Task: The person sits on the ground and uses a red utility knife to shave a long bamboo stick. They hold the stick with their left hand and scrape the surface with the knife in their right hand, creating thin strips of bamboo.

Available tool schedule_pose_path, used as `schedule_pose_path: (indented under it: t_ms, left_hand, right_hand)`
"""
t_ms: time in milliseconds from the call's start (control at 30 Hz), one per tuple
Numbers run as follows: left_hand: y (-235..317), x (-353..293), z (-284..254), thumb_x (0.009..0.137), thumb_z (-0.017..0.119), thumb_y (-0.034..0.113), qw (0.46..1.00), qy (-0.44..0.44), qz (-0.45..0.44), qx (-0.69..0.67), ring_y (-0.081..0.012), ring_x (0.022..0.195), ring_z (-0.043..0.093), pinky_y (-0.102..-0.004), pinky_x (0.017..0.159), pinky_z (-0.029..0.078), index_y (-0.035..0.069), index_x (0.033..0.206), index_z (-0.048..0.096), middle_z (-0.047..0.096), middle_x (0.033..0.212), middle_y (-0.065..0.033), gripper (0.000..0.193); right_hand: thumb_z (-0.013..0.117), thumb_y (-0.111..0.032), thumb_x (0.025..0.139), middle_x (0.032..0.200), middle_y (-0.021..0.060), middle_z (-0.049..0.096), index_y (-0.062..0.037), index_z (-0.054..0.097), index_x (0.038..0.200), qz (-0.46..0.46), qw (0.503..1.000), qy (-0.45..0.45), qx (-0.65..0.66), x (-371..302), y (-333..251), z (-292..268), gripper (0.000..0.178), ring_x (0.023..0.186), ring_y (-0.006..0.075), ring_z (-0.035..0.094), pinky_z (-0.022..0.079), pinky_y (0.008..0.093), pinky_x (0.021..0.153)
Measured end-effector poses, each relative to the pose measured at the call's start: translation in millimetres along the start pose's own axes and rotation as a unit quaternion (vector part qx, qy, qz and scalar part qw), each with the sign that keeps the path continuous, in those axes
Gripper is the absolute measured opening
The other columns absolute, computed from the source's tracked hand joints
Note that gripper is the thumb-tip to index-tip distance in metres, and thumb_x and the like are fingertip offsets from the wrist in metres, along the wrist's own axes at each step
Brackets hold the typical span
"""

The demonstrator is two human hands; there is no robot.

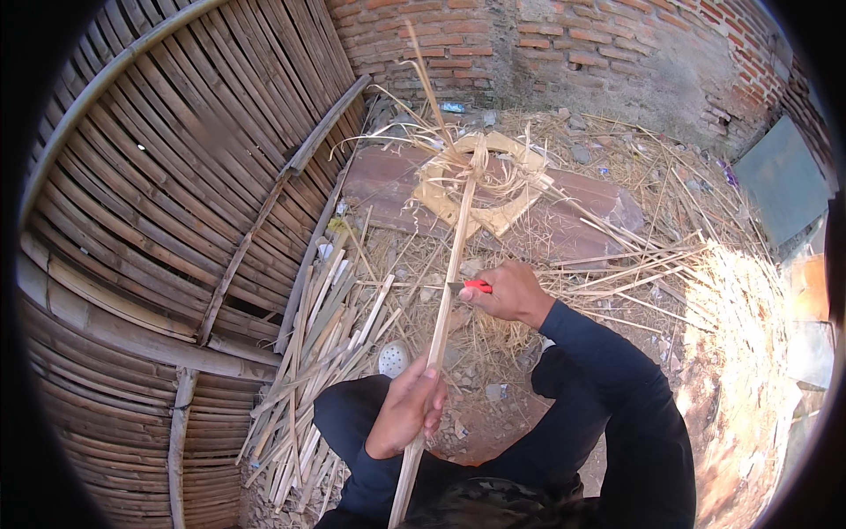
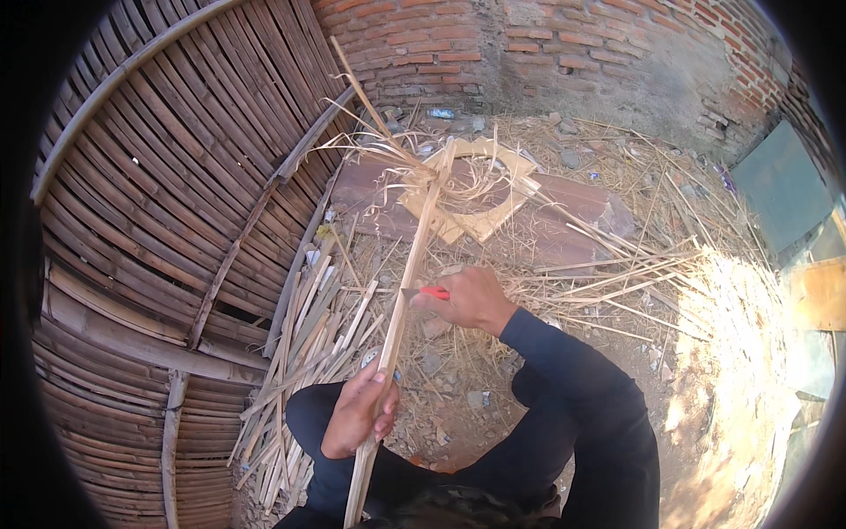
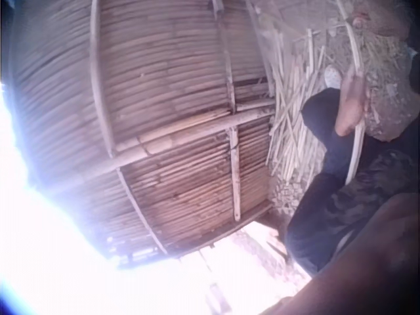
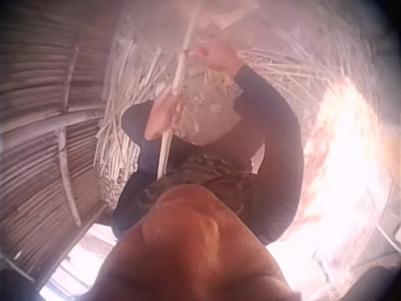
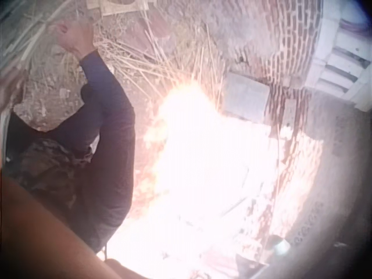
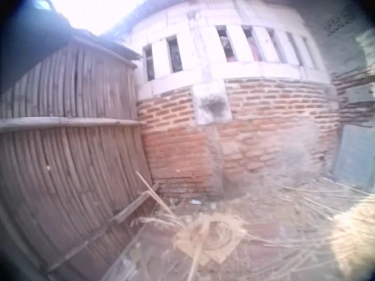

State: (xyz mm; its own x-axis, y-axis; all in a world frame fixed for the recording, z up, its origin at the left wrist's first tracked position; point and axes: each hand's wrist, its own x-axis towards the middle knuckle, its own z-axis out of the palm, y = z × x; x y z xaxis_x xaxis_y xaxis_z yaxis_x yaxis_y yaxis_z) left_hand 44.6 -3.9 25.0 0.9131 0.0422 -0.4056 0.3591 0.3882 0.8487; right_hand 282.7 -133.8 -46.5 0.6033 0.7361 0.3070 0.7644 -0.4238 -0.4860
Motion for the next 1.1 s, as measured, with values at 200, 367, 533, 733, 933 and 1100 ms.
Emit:
schedule_pose_path:
  t_ms: [200, 367, 533, 733, 933, 1100]
  left_hand:
    - [-3, 0, 7, 0.105, 0.036, 0.021, 1.0, -0.006, 0.015, 0.019, -0.0052, 0.05, 0.038, -0.0192, 0.043, 0.037, 0.015, 0.153, 0.02, 0.043, 0.074, 0.0003, 0.051]
    - [-13, -10, 15, 0.105, 0.036, 0.021, 1.0, -0.011, -0.003, 0.012, -0.0067, 0.05, 0.037, -0.02, 0.042, 0.035, 0.012, 0.152, 0.022, 0.041, 0.071, -0.0008, 0.05]
    - [-26, -5, 18, 0.104, 0.037, 0.019, 1.0, -0.016, -0.027, 0.001, -0.0072, 0.048, 0.038, -0.0208, 0.042, 0.035, 0.011, 0.152, 0.024, 0.043, 0.071, -0.0016, 0.05]
    - [-14, -10, 7, 0.103, 0.039, 0.018, 0.999, 0.018, 0.008, -0.039, -0.0074, 0.048, 0.041, -0.0206, 0.041, 0.037, 0.011, 0.151, 0.026, 0.046, 0.072, -0.002, 0.05]
    - [-3, -18, 15, 0.104, 0.039, 0.018, 0.993, 0.064, 0.035, 0.098, -0.0036, 0.05, 0.04, -0.0181, 0.044, 0.037, 0.013, 0.153, 0.024, 0.046, 0.071, 0.001, 0.051]
    - [-5, -26, 21, 0.103, 0.04, 0.015, 0.987, 0.056, 0.055, 0.143, -0.0026, 0.053, 0.04, -0.0174, 0.046, 0.035, 0.012, 0.153, 0.023, 0.047, 0.072, 0.0021, 0.053]
  right_hand:
    - [0.049, -0.078, 0.078, 0.05, 0.0105, 0.056, -0.0104, 0.065, 0.059, -0.022, 0.992, 0.083, -0.091, 33, 28, -9, 0.072, 0.052, 0.0297, 0.061, 0.046, 0.0405, 0.048]
    - [0.045, -0.076, 0.082, 0.055, 0.0153, 0.059, -0.0048, 0.066, 0.062, 0.129, 0.981, 0.131, -0.063, 55, 68, -13, 0.077, 0.054, 0.0344, 0.061, 0.047, 0.0453, 0.052]
    - [0.041, -0.077, 0.084, 0.057, 0.0188, 0.06, -0.0012, 0.066, 0.062, 0.198, 0.971, 0.098, -0.089, 54, 104, -18, 0.083, 0.055, 0.0361, 0.062, 0.048, 0.0463, 0.055]
    - [0.043, -0.077, 0.083, 0.055, 0.0168, 0.059, -0.0046, 0.067, 0.062, 0.068, 0.998, -0.003, 0.006, 27, 8, -24, 0.079, 0.055, 0.0347, 0.062, 0.047, 0.045, 0.053]
    - [0.051, -0.079, 0.076, 0.049, 0.0124, 0.056, -0.0095, 0.066, 0.057, -0.064, 0.998, 0.017, -0.02, 2, -20, -11, 0.074, 0.047, 0.0305, 0.058, 0.044, 0.0404, 0.047]
    - [0.052, -0.082, 0.073, 0.046, 0.0101, 0.055, -0.0078, 0.064, 0.056, -0.069, 0.988, 0.121, -0.071, 27, 14, -14, 0.077, 0.044, 0.0295, 0.057, 0.044, 0.0386, 0.045]
